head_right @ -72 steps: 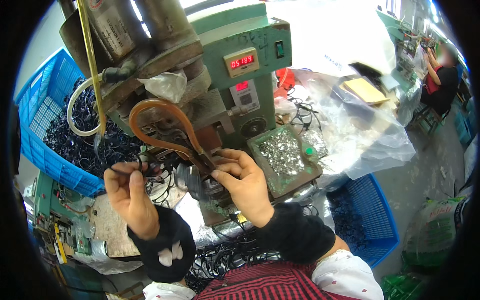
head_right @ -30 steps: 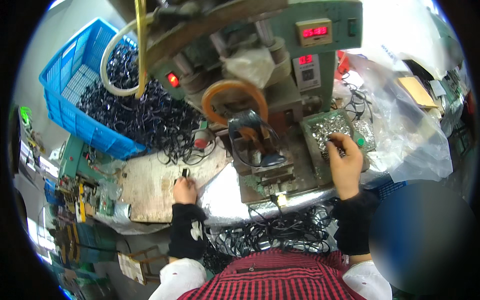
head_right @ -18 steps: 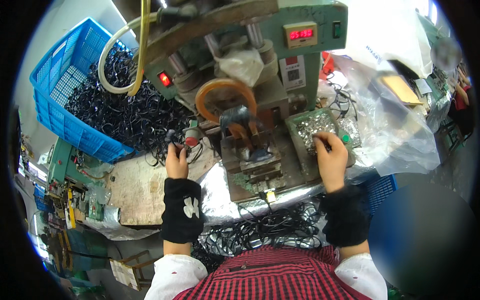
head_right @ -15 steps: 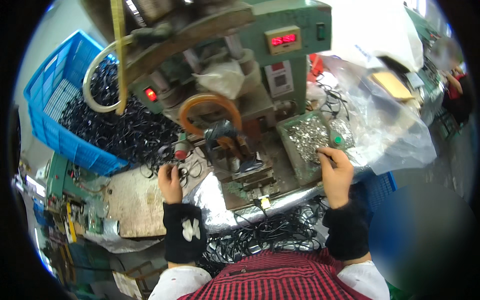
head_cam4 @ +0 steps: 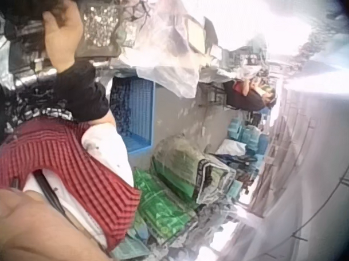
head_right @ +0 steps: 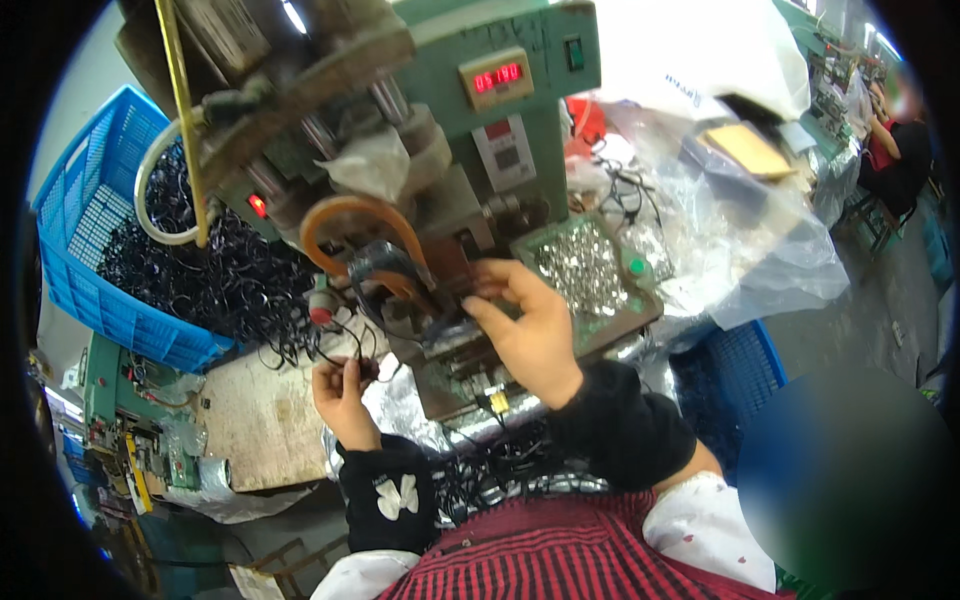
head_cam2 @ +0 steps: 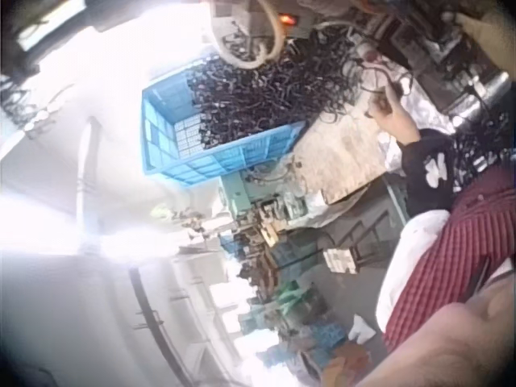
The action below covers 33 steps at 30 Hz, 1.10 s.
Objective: The person repeatedly picks up small black plastic components and metal pins from a workbench, inserts them into a machine, and presses a button to process them. The processed components are then placed into a blue basket.
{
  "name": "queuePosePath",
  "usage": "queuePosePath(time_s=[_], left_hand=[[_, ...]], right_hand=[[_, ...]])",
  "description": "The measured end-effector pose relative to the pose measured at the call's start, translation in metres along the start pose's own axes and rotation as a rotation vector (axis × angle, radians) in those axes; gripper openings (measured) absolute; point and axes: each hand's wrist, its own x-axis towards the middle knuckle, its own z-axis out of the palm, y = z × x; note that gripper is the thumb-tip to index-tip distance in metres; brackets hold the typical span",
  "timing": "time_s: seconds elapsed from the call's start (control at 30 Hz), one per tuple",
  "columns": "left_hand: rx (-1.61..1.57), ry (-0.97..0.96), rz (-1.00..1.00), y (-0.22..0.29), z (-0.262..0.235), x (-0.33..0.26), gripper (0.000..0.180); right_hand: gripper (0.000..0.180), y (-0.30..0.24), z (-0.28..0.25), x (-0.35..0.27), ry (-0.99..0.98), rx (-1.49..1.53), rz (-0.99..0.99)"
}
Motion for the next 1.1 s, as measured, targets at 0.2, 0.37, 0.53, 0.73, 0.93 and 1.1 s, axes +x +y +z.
queuePosePath(time_s=[0.2, 0.37, 0.53, 0.73, 0.93, 1.1], left_hand=[[-0.221, -0.108, 0.574, 0.107, 0.038, -0.001, 0.012], [-0.284, -0.22, 0.523, 0.133, 0.058, 0.019, 0.01], [-0.132, -0.357, 0.395, 0.131, 0.064, -0.033, 0.014], [-0.04, -0.543, 0.245, 0.13, 0.095, -0.034, 0.015], [0.007, -0.538, 0.286, 0.129, 0.098, -0.028, 0.012], [0.084, -0.59, 0.288, 0.137, 0.092, -0.03, 0.013]], right_hand=[[0.04, -0.007, 0.005, 0.003, -0.047, 0.128, 0.078], [0.045, -0.032, 0.016, -0.008, -0.082, 0.152, 0.089], [0.034, -0.031, -0.033, -0.006, -0.239, -0.359, -0.218], [0.014, 0.054, -0.11, 0.009, 0.176, -1.239, -0.376], [0.01, 0.058, -0.116, 0.026, 0.204, -0.975, -0.277], [0.012, 0.061, -0.109, 0.027, 0.237, -0.705, -0.175]])
